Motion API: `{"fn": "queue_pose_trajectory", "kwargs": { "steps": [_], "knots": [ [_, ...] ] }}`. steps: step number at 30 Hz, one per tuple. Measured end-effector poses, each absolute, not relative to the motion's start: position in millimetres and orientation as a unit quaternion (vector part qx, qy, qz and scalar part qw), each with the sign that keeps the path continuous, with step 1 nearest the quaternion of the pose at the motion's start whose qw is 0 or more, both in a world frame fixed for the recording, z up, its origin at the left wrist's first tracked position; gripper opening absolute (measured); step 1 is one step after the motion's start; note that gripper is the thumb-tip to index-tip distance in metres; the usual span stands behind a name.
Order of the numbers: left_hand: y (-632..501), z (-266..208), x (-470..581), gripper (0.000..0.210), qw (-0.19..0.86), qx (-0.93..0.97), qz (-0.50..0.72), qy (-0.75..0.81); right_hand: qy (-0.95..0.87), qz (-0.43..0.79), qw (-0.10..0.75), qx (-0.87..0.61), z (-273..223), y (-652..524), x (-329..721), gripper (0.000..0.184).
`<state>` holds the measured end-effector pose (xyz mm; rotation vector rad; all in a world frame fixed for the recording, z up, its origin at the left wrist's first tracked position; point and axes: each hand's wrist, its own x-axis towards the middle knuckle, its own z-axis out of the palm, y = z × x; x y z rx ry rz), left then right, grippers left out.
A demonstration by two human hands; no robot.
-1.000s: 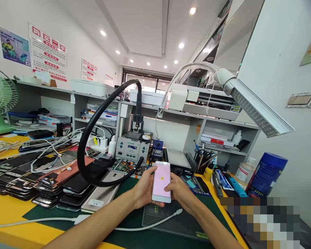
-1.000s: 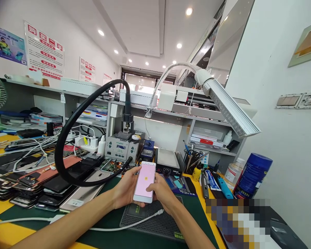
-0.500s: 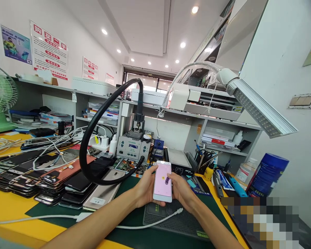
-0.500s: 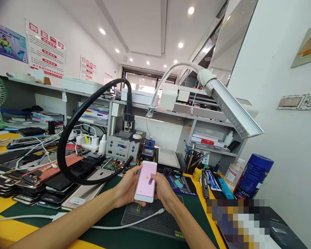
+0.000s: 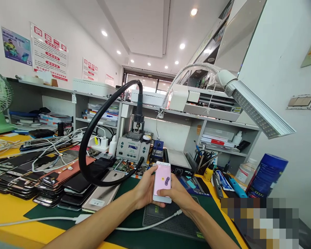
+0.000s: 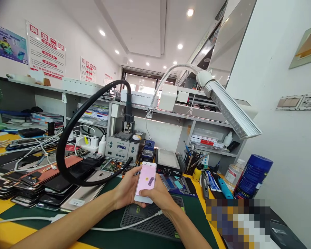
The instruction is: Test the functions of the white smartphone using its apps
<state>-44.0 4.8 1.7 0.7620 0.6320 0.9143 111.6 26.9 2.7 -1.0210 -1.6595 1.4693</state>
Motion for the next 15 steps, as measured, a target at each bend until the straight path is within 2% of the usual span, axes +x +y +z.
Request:
{"fn": "queue_pose_trajectory", "kwargs": {
  "steps": [15],
  "knots": [
    [5.4,-0.2,-45.0,0.069,0.783,0.352,0.428,0.283,-0.553,0.651,0.342,-0.392,6.0,33.8,113.7,0.048]
  ]
}}
